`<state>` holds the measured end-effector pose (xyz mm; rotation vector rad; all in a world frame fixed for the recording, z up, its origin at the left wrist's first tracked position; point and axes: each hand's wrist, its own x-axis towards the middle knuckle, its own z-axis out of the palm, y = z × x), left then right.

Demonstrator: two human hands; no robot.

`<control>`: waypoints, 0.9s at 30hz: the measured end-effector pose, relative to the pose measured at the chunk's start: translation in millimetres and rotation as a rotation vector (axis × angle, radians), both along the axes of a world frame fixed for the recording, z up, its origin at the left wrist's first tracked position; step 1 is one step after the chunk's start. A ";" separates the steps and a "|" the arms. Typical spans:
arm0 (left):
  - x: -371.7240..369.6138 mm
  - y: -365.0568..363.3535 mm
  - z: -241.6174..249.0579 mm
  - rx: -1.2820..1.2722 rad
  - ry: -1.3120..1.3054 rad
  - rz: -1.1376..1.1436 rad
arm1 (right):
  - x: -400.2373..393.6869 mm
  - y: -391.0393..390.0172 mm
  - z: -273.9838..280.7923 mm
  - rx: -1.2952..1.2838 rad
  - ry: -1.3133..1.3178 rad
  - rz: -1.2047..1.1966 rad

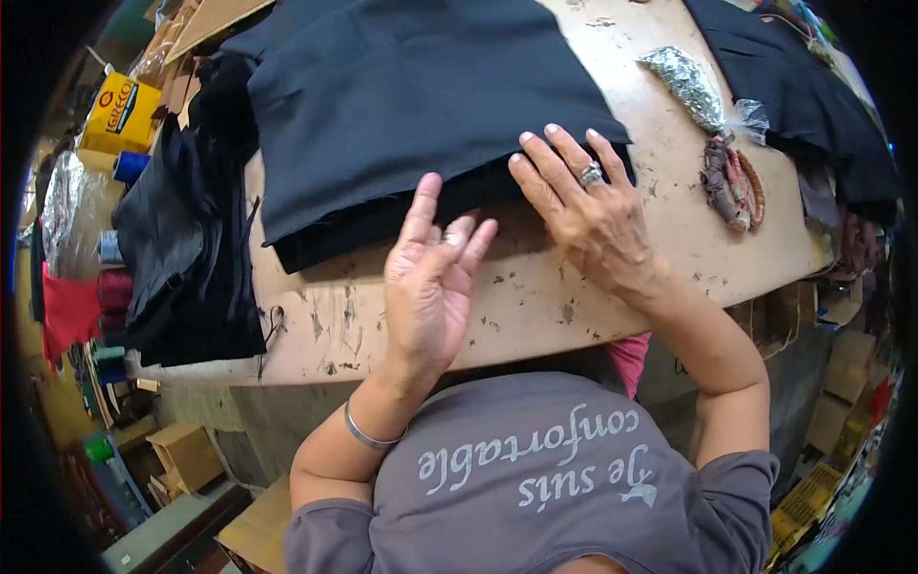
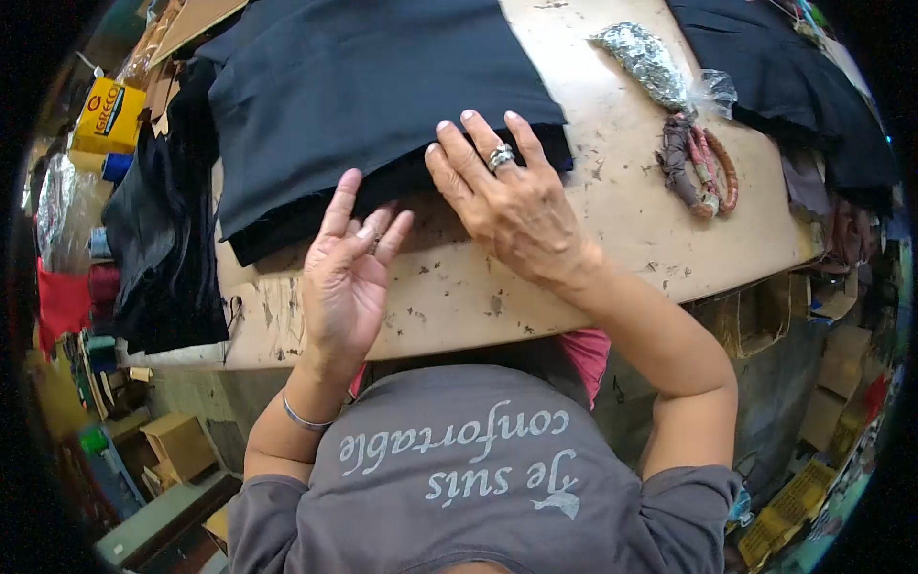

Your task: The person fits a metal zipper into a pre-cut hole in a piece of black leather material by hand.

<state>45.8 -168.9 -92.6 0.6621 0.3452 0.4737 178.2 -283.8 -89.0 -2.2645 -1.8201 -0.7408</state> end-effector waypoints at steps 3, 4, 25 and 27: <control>-4.9 -4.1 -0.3 -0.036 0.040 -0.015 | 5.0 2.8 -11.1 -0.002 0.002 0.074; -10.0 0.8 -4.6 -0.038 0.035 -0.004 | 4.7 1.6 -9.4 -0.015 0.019 0.081; -85.6 39.9 -0.5 2.096 0.618 0.178 | -36.4 -13.1 0.7 -0.158 0.266 0.085; -74.4 28.2 2.2 2.123 0.665 -0.061 | -56.0 2.1 -3.3 -0.177 0.427 0.187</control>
